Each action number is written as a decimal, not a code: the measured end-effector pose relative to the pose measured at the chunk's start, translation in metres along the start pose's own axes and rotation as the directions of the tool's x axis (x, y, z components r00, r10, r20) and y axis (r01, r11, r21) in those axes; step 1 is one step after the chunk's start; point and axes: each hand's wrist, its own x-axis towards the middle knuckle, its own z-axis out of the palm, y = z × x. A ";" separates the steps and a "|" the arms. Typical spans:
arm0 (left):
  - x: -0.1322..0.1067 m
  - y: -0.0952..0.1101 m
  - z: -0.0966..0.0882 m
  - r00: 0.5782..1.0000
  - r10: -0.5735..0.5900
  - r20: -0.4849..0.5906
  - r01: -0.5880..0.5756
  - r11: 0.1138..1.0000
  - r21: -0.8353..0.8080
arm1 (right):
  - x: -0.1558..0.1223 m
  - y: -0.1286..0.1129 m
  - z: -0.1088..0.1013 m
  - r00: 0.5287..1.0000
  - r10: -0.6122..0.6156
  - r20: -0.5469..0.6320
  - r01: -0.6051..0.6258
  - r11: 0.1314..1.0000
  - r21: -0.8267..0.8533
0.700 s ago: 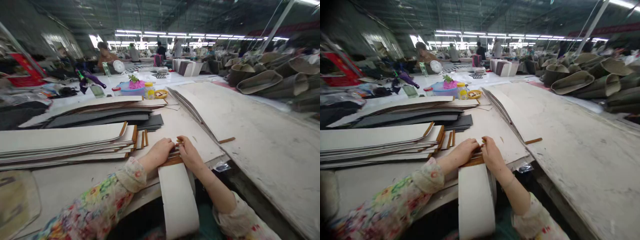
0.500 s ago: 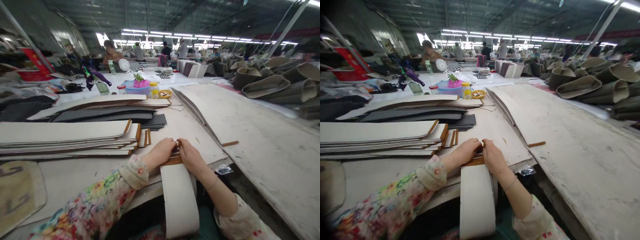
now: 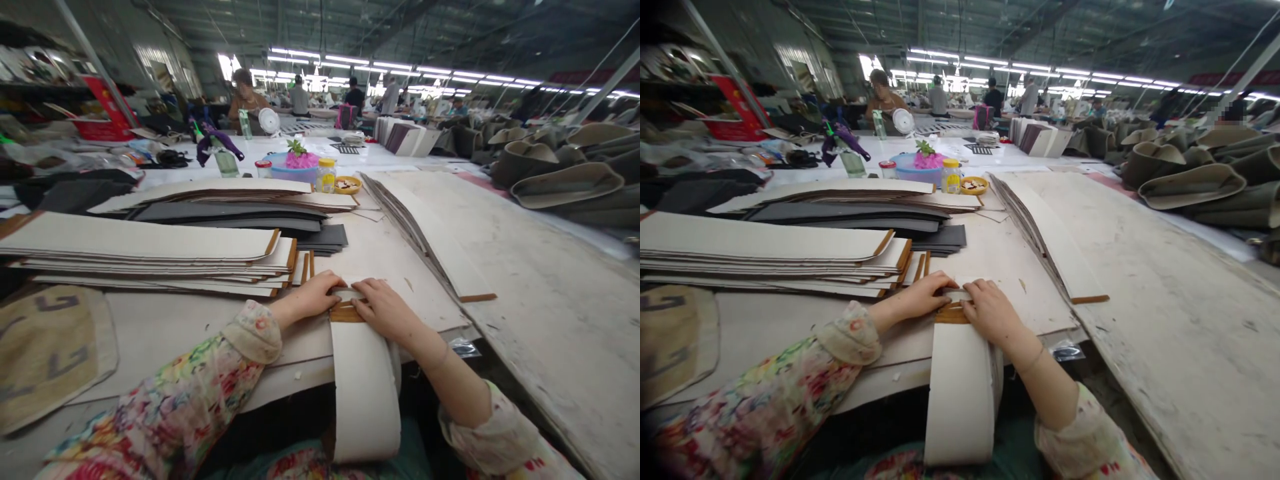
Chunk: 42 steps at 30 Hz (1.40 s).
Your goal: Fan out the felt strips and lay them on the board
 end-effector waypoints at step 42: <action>-0.016 0.004 -0.011 0.992 0.028 -0.119 -0.004 0.982 0.190 | -0.019 -0.007 0.014 0.951 0.198 -0.239 -0.169 0.976 0.135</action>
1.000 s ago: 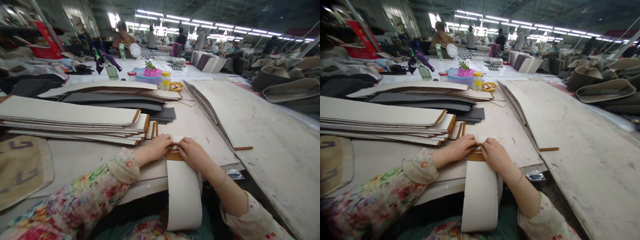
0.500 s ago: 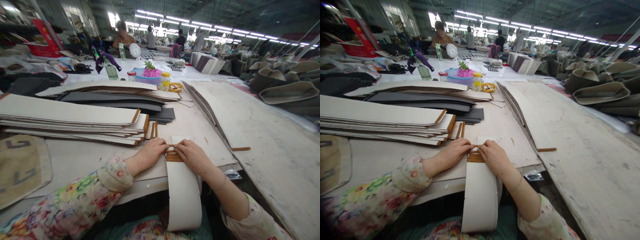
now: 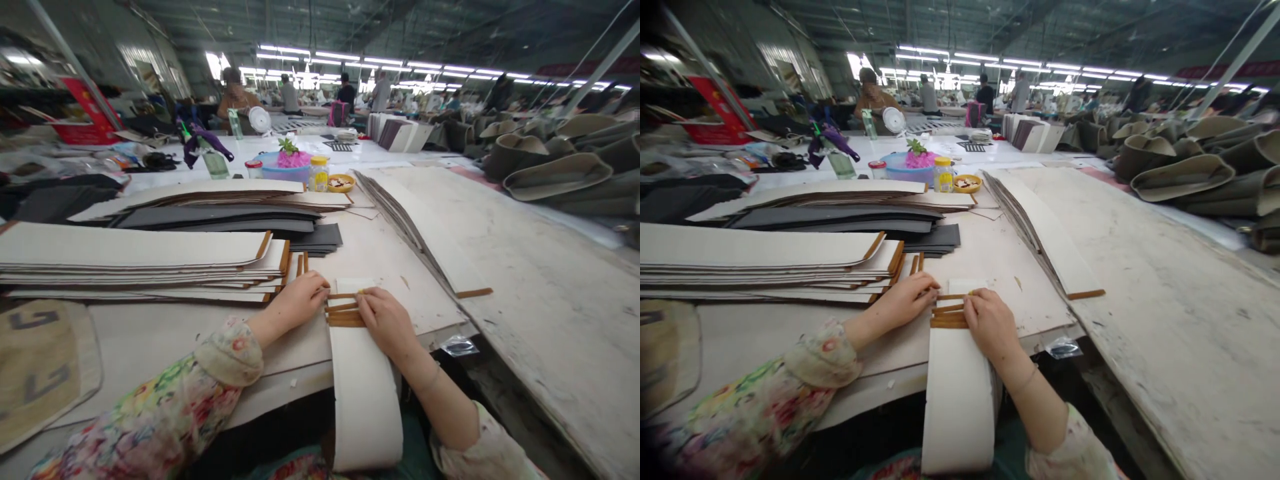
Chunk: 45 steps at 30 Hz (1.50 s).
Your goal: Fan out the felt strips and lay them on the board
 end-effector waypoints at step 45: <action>0.097 0.031 0.036 0.956 0.102 0.276 -0.118 0.992 0.044 | -0.004 0.010 0.001 0.994 0.021 -0.105 -0.008 0.992 0.125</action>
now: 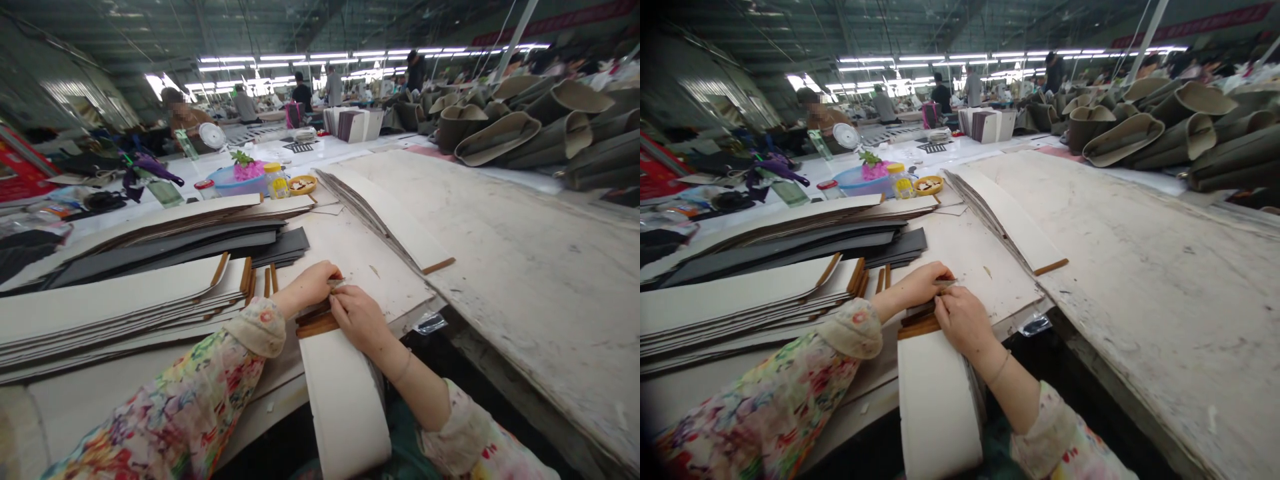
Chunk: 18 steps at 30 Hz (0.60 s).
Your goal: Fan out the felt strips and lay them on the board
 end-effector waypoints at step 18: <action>-0.026 0.014 0.004 0.993 0.121 -0.009 -0.113 0.950 0.290 | 0.020 0.036 -0.002 0.981 0.171 -0.087 -0.149 0.964 0.221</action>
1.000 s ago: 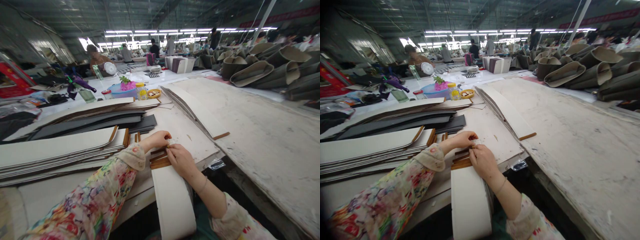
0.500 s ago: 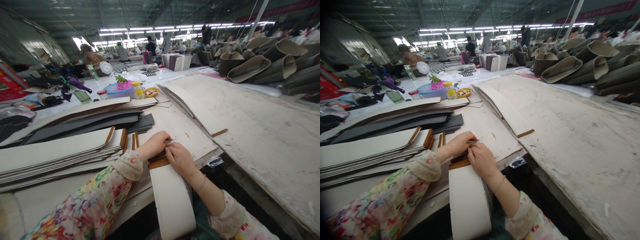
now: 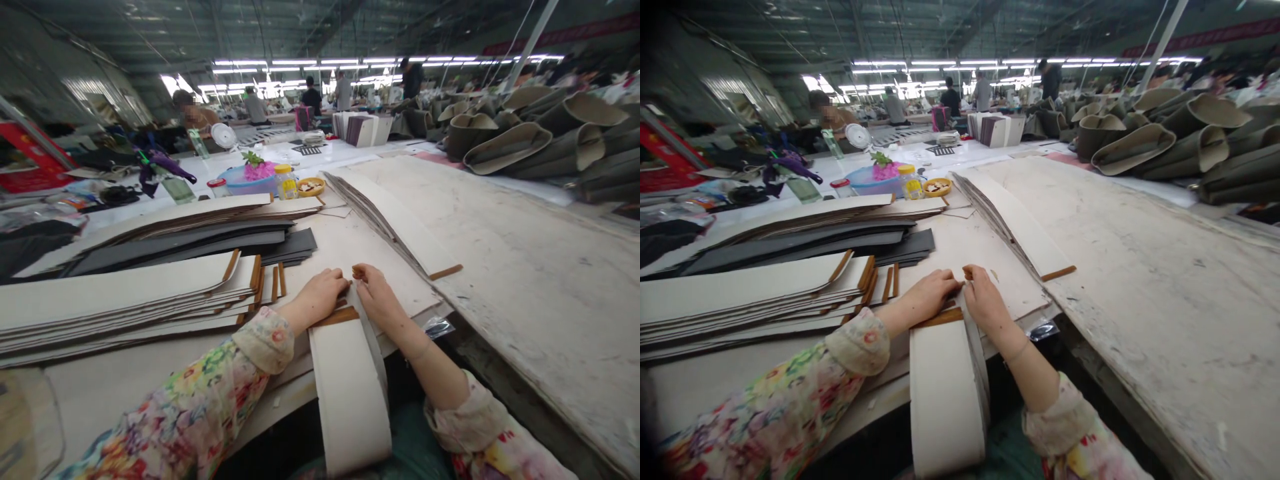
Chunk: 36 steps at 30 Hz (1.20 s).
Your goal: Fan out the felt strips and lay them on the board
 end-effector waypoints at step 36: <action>-0.030 -0.025 0.003 0.991 -0.123 -0.053 0.118 0.989 -0.085 | 0.033 -0.035 -0.004 0.724 -0.129 0.677 0.533 0.728 -0.432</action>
